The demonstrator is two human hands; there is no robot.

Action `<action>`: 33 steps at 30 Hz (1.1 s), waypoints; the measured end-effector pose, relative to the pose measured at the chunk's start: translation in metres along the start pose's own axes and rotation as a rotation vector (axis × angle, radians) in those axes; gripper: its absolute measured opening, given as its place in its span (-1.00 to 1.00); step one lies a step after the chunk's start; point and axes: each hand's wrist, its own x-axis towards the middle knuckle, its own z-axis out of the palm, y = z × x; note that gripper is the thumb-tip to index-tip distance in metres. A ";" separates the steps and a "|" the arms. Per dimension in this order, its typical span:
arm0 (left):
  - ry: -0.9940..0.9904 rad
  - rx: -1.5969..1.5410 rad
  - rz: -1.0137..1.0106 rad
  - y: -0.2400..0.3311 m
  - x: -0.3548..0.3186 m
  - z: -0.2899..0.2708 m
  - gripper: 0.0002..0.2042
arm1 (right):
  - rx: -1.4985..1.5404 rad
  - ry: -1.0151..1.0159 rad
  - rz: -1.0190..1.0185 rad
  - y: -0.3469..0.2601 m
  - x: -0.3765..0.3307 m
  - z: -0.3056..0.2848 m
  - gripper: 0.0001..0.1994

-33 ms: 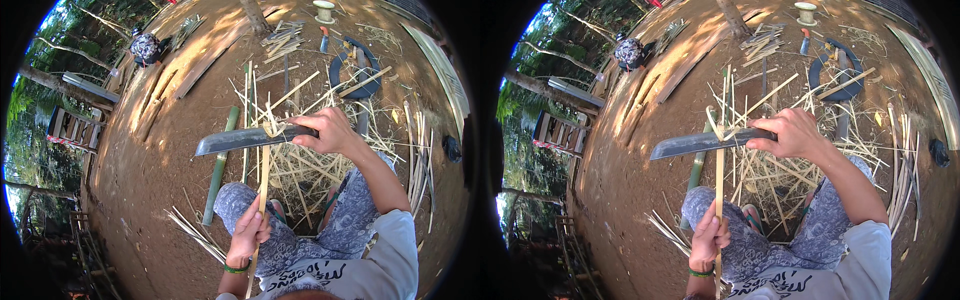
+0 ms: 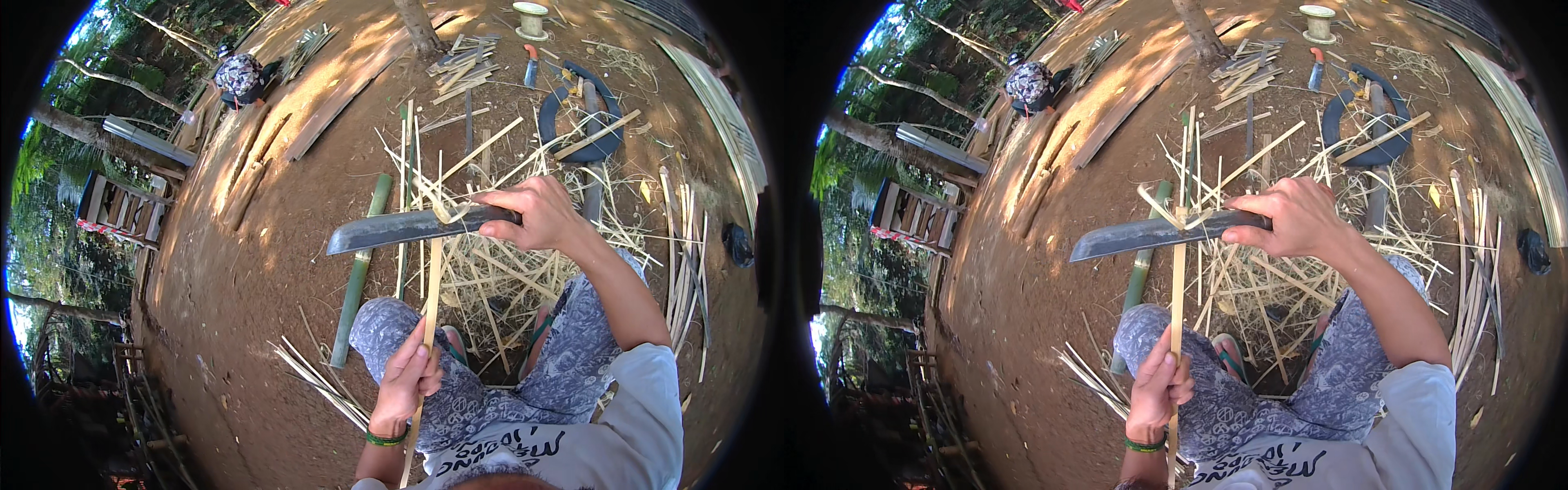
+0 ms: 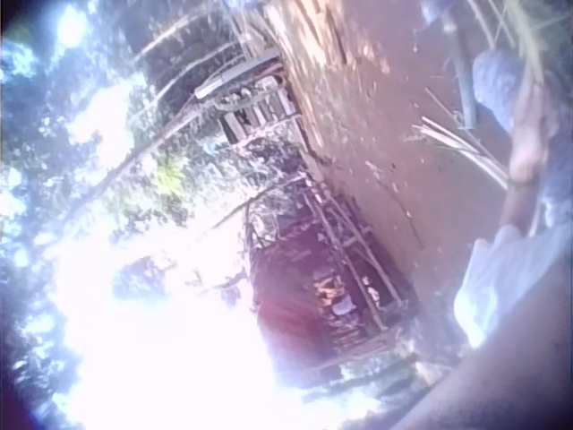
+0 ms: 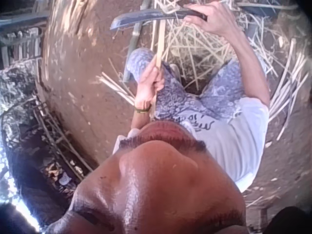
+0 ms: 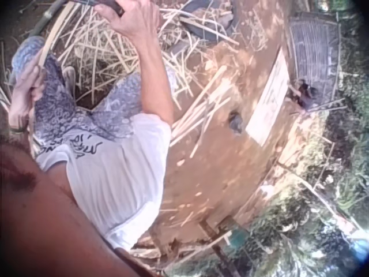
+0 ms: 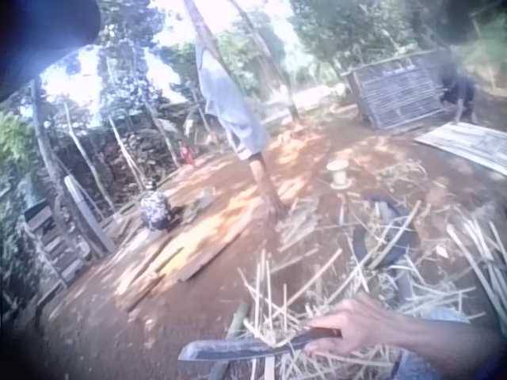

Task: The person sits on the ground and uses a machete to split long bamboo strips into thinner pieces. They repeatedly position the bamboo and strike it with the blade to separate the material, accumulating a pile of split strips.

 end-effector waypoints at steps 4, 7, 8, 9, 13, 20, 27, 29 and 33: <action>0.010 0.020 -0.039 -0.009 -0.030 -0.014 -0.51 | 0.137 0.111 0.500 0.053 0.011 -0.005 -0.31; 0.067 -0.143 -0.069 -0.011 -0.038 -0.032 -0.51 | 0.293 0.354 0.815 0.094 0.009 -0.059 -0.26; 0.104 -0.224 -0.085 -0.014 -0.029 -0.032 -0.51 | 0.281 0.317 0.830 0.085 0.003 -0.057 -0.27; 0.080 -0.243 -0.100 -0.015 -0.018 -0.030 -0.53 | 0.333 0.336 0.786 0.049 0.006 -0.050 -0.30; -0.159 -0.340 -0.124 -0.014 0.014 -0.023 -0.55 | 0.720 0.029 0.540 -0.016 0.004 -0.026 -0.67; -0.326 -0.547 -0.155 -0.021 0.034 -0.017 -0.58 | 0.778 -0.113 0.365 -0.040 0.003 -0.003 -0.67; -0.409 -0.609 -0.207 -0.025 0.042 -0.005 -0.59 | 0.845 -0.110 0.422 -0.039 0.004 0.000 -0.69; -0.440 -0.615 -0.210 -0.026 0.044 -0.003 -0.59 | 0.875 -0.119 0.458 -0.042 0.005 -0.004 -0.70; -0.365 -0.472 -0.161 -0.020 0.050 0.006 -0.59 | 0.924 -0.122 0.461 -0.040 0.006 -0.006 -0.66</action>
